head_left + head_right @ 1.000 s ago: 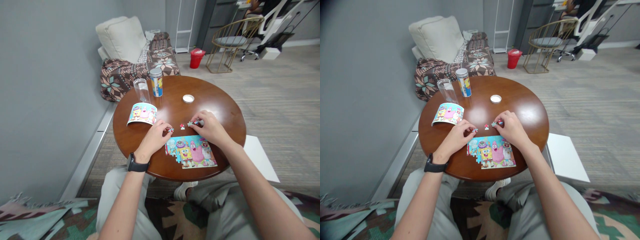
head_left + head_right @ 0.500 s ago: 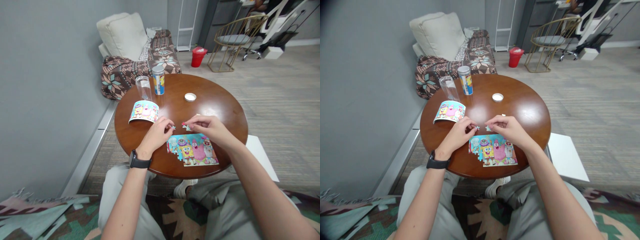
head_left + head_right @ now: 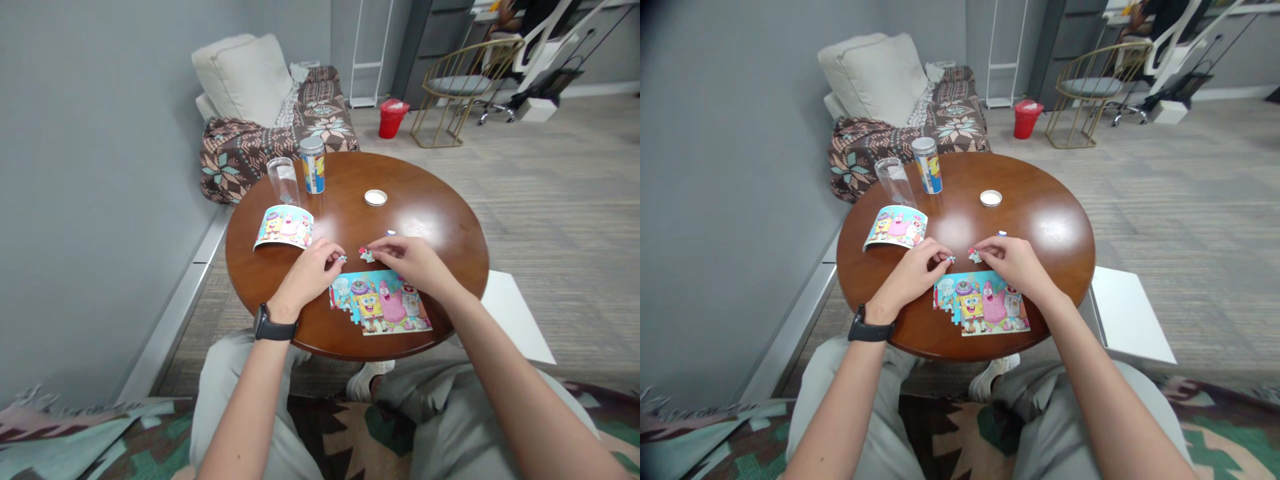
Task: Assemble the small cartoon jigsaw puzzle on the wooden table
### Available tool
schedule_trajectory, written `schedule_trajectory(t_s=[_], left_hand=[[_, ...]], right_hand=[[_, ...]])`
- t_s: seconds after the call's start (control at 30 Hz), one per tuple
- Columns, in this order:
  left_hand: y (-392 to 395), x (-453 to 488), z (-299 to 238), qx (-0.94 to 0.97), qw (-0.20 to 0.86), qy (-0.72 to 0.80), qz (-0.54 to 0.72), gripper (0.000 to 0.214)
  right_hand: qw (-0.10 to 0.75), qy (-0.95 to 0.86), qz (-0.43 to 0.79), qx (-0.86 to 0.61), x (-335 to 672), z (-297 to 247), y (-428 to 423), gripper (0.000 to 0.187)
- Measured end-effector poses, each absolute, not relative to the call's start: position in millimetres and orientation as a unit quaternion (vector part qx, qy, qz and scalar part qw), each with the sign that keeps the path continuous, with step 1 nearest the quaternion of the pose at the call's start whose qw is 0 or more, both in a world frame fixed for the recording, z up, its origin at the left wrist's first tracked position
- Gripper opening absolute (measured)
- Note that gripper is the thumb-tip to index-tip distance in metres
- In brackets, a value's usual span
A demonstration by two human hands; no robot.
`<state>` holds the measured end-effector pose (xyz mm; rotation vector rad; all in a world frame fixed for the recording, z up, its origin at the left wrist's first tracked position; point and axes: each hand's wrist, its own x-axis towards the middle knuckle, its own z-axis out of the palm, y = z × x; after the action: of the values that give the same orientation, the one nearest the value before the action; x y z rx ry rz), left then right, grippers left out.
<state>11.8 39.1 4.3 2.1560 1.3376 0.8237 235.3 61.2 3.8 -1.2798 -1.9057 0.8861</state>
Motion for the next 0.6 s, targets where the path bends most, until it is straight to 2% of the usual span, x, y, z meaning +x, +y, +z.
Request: schedule_trajectory(t_s=[0.13,0.23,0.4,0.6], left_hand=[[41,11,4,0.782,0.24,0.493,0.296,0.012],[42,11,4,0.784,0.244,0.494,0.288,0.014],[41,11,4,0.782,0.242,0.5,0.283,0.015],[41,10,3,0.781,0.24,0.502,0.283,0.014]], right_hand=[[0.349,-0.741,0.184,-0.544,251,0,68,0.023],[0.345,-0.716,0.119,-0.595,263,-4,74,0.025],[0.314,-0.737,0.096,-0.591,265,-16,79,0.032],[0.307,-0.751,0.105,-0.575,263,-20,81,0.025]])
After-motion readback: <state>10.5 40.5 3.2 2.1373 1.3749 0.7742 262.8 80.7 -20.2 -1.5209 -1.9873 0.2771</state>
